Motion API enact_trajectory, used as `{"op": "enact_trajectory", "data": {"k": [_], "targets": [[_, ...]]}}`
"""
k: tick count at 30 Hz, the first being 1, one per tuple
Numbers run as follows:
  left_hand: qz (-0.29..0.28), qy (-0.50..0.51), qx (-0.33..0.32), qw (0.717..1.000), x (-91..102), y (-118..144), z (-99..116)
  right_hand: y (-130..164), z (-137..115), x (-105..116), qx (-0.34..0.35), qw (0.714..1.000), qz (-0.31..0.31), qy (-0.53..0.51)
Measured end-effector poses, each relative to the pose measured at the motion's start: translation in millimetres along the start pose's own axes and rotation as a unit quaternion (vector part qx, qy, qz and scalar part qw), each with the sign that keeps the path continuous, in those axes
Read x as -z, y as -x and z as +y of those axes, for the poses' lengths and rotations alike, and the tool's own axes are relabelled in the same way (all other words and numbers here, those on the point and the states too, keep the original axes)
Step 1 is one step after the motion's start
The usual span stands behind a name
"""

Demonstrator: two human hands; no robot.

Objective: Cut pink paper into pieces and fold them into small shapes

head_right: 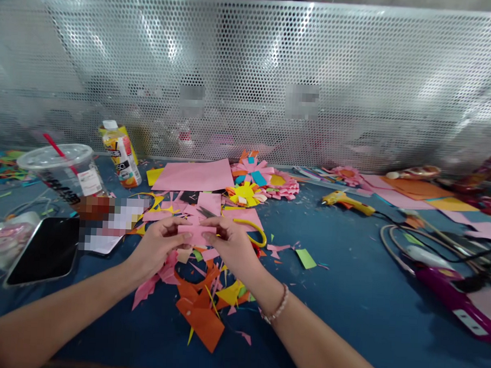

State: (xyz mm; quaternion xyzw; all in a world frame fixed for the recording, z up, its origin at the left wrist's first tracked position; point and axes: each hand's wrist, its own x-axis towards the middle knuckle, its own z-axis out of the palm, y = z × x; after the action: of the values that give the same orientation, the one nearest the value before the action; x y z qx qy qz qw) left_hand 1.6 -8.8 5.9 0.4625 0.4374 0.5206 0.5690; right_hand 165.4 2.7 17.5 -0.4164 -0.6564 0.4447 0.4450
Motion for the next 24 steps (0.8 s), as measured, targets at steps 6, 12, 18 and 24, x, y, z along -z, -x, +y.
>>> {"op": "enact_trajectory", "data": {"k": [6, 12, 18, 24], "targets": [[-0.006, -0.037, -0.034, 0.999, 0.3, 0, 0, -2, 3, 0, -0.008, 1.0, 0.003, 0.013], [-0.014, -0.078, -0.048, 0.996, 0.4, 2, 2, -2, 5, -1, -0.006, 1.0, -0.003, 0.009], [-0.024, -0.151, -0.077, 0.985, -1.9, 8, 6, 1, 0, -3, -0.001, 1.0, -0.016, 0.024], [-0.024, -0.188, -0.073, 0.979, -1.7, 10, 5, 4, -8, -5, 0.015, 0.998, -0.011, 0.056]]}}
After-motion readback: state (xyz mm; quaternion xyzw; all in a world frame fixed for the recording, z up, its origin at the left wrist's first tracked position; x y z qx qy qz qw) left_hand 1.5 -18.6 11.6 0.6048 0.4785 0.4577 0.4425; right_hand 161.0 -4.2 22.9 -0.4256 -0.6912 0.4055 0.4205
